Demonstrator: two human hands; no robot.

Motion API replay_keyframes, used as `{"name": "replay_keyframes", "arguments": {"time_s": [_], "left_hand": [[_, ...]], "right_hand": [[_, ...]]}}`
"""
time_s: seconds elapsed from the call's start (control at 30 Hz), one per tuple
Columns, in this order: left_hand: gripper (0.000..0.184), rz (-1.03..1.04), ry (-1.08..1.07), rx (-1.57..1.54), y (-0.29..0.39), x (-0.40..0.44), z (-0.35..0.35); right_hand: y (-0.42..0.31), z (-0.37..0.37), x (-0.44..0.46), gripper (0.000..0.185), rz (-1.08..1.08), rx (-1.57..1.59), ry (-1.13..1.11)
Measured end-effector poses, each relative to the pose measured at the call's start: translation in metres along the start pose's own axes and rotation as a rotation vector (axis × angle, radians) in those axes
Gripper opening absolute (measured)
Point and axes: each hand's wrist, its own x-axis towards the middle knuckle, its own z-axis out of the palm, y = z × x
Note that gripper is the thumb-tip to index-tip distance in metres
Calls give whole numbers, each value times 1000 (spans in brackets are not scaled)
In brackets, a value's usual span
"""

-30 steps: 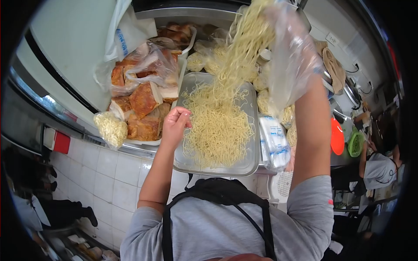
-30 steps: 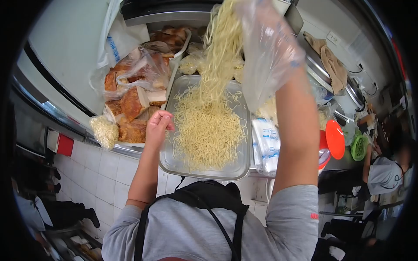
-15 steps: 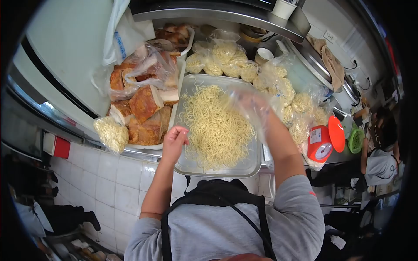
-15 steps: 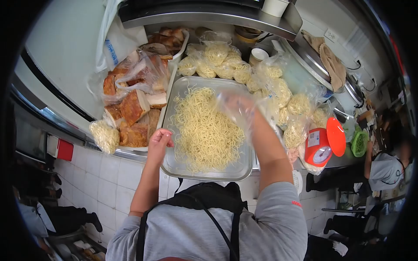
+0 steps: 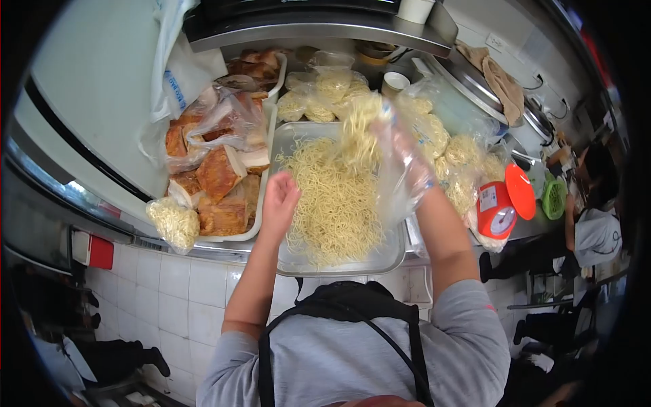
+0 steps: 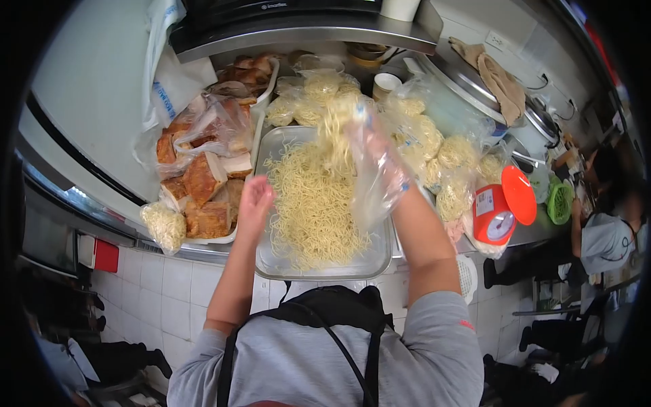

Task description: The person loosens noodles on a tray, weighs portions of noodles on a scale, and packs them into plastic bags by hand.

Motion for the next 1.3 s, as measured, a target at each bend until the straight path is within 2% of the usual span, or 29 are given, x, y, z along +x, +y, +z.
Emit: {"name": "replay_keyframes", "arguments": {"time_s": [0.03, 0.1, 0.17, 0.27, 0.37, 0.47, 0.5, 0.53, 0.63, 0.73, 0.83, 0.93, 1.03, 1.3], "left_hand": [[50, 99, -40, 57, 1, 17, 5], [78, 142, 7, 296, 35, 45, 32], [91, 266, -9, 454, 48, 75, 60], [77, 257, -78, 313, 44, 100, 102], [46, 115, -247, 50, 39, 93, 119], [17, -229, -351, -114, 1, 75, 103], [14, -308, -294, -109, -2, 65, 98], [12, -386, -235, -101, -6, 54, 91], [15, -248, -196, 276, -43, 33, 62], [15, -110, -40, 602, -97, 26, 19], [20, -425, -161, 1061, -104, 23, -5], [27, -543, -160, 983, -94, 20, -10], [32, -389, -113, 968, -89, 14, -7], [30, -379, -101, 1126, -110, 16, -11]], "right_hand": [[-19, 3, 7, 41, -54, -6, -19], [-61, 13, 19, 40, -137, -75, -31], [-100, 25, 27, 38, -199, -131, -39], [-148, 40, 32, 37, -274, -207, -44], [-187, 53, 37, 35, -342, -262, -50], [-214, 65, 39, 33, -397, -308, -52], [-222, 69, 40, 33, -410, -315, -55], [-228, 73, 40, 32, -426, -327, -57], [-239, 81, 40, 31, -450, -316, -70], [-252, 89, 38, 29, -480, -306, -88], [-262, 101, 34, 28, -513, -286, -100], [-272, 107, 28, 26, -542, -273, -116], [-285, 108, 19, 25, -573, -264, -132], [-311, 90, -18, 23, -610, -201, -144]]}}
